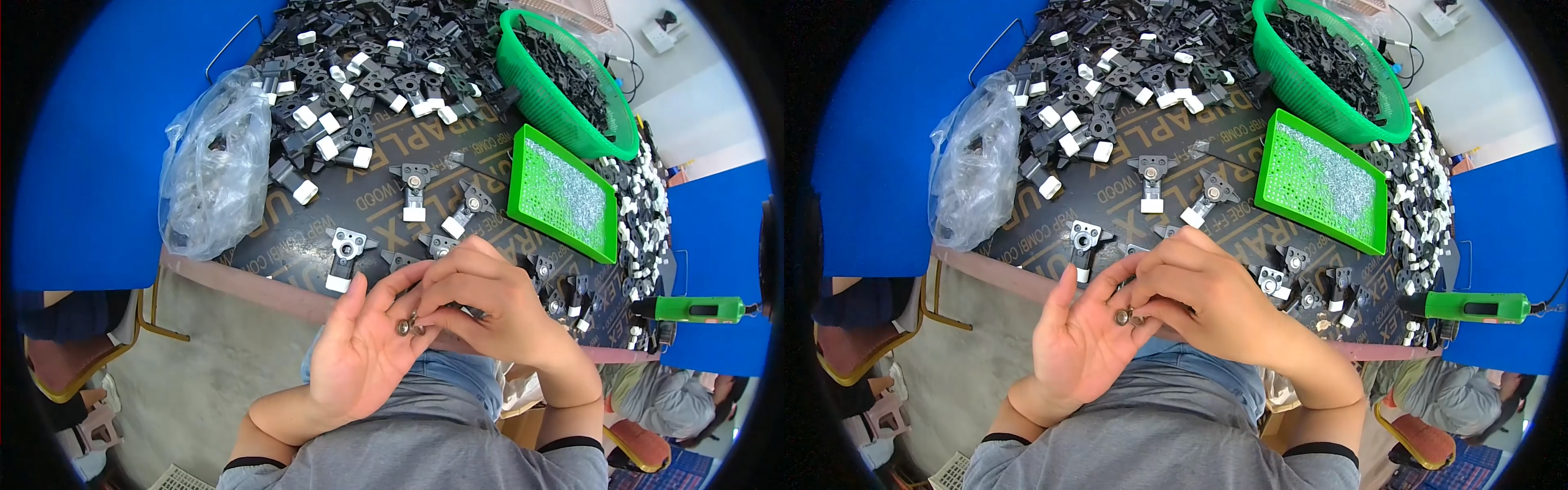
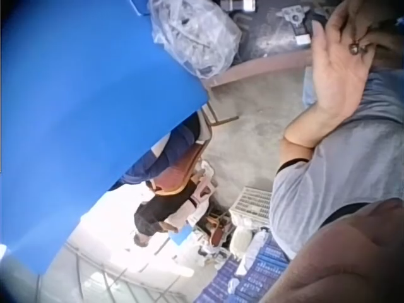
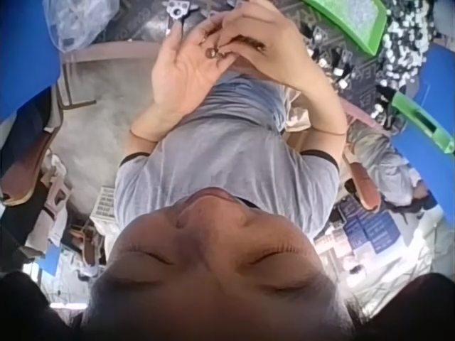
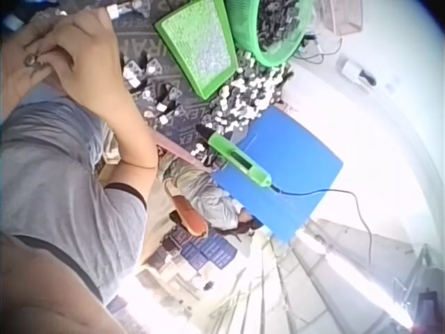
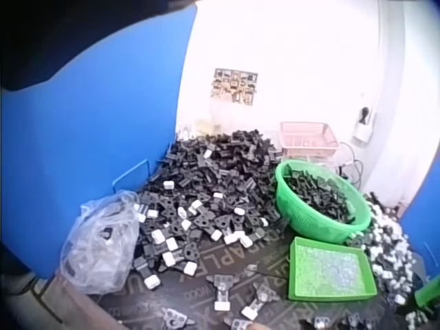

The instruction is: The person assembles small plastic components using tiny screws and an electric screwdriver at a factory workbench.

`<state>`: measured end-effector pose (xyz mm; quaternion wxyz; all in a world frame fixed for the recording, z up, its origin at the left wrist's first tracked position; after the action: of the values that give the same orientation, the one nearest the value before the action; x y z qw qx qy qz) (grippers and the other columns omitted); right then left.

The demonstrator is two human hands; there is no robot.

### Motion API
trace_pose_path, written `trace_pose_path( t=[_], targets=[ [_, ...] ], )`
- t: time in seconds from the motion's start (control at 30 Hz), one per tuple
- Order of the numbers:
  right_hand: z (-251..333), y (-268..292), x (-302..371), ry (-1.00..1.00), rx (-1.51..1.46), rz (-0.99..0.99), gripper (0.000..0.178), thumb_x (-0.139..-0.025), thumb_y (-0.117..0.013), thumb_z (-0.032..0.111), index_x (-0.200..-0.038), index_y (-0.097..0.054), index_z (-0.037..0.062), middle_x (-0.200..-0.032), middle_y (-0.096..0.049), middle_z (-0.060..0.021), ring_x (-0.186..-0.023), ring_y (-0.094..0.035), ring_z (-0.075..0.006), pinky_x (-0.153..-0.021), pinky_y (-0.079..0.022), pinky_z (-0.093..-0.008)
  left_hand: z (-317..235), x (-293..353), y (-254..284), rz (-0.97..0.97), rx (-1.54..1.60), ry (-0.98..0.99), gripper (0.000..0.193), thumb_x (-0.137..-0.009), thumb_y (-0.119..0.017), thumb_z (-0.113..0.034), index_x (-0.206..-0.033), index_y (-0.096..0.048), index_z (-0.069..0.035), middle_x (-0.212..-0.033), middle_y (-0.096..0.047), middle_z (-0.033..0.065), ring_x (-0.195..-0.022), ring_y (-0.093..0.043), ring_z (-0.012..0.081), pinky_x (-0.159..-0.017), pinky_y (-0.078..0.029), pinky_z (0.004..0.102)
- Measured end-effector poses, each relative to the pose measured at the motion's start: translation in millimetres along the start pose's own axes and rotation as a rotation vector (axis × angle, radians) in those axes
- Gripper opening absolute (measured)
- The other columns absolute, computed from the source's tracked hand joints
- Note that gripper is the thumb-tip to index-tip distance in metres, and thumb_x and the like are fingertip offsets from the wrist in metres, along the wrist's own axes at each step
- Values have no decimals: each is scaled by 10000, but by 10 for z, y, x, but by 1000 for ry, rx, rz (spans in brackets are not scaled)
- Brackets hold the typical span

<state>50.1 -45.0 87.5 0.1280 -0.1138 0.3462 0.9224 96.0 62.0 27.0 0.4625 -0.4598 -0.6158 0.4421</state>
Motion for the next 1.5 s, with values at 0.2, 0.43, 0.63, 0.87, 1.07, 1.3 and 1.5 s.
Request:
trace_pose_path(
  t=[0.2, 0.43, 0.63, 0.87, 1.07, 1.3, 1.5],
  targets=[
    [-25, 35, 6, -75, -70, 19, 173, -691, -795, -6, -812, -693, 65, -881, -670, -52, -829, -613, -227, -742, -489, -323, 49, -14, 127, -169, -257, 39, 496, -1088, -319, -312, -1452, -353, 24, -1428, -470, 150, -1324, -461, 217, -1155, -337, 380],
    [-324, 178, 37, -500, -164, -72, 125, -775, -756, -19, -852, -675, 37, -862, -666, -41, -773, -606, -141, -685, -471, -269, 195, 67, 220, -103, -288, 100, 387, -1093, -321, -208, -1408, -384, 9, -1353, -540, 239, -1302, -525, 329, -1110, -413, 454],
    [-512, -211, -101, -292, -55, 35, 130, -793, -754, 7, -910, -718, 50, -830, -673, -57, -762, -620, -182, -692, -487, -292, 475, 180, 423, -64, -317, 271, 250, -1086, -369, -191, -1257, -431, -20, -1276, -587, 267, -1216, -588, 368, -1033, -488, 466],
    [-426, -203, -82, -101, 147, -34, 146, -769, -764, 24, -910, -744, 56, -845, -660, -66, -810, -624, -254, -736, -505, -347, 443, 199, 477, -106, -339, 240, 185, -1044, -506, -174, -1120, -590, -27, -1117, -684, 199, -982, -696, 270, -832, -582, 401],
    [-289, 141, 113, -326, -202, -119, 186, -766, -795, 25, -945, -773, 71, -919, -676, -61, -858, -628, -183, -742, -489, -319, 350, 169, 493, -67, -199, 101, 137, -991, -617, -199, -1051, -636, -78, -986, -699, 106, -684, -592, 136, -525, -444, 263],
    [-130, -74, 367, -412, -397, 10, 166, -754, -812, 16, -913, -771, 47, -891, -692, -55, -830, -631, -159, -713, -486, -280, 312, 143, 459, -103, -205, 66, 102, -990, -622, -150, -938, -606, -64, -870, -646, 48, -694, -564, 101, -567, -465, 258],
    [-141, -201, 90, -365, -272, 88, 107, -792, -777, 18, -879, -716, 23, -860, -667, -45, -750, -608, -169, -650, -476, -304, 214, 155, 558, -201, -182, -24, 155, -1002, -611, -211, -959, -586, -64, -835, -572, 16, -696, -503, 104, -617, -439, 291]
  ],
)
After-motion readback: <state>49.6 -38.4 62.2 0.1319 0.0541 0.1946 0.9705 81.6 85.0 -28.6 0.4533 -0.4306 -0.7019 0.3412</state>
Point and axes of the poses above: each hand's wrist, its own x-axis away from the middle knuckle, its own y-axis out of the back of the hand, z = x × y, the point moved 7 cm from there along -x, towards the middle knuckle
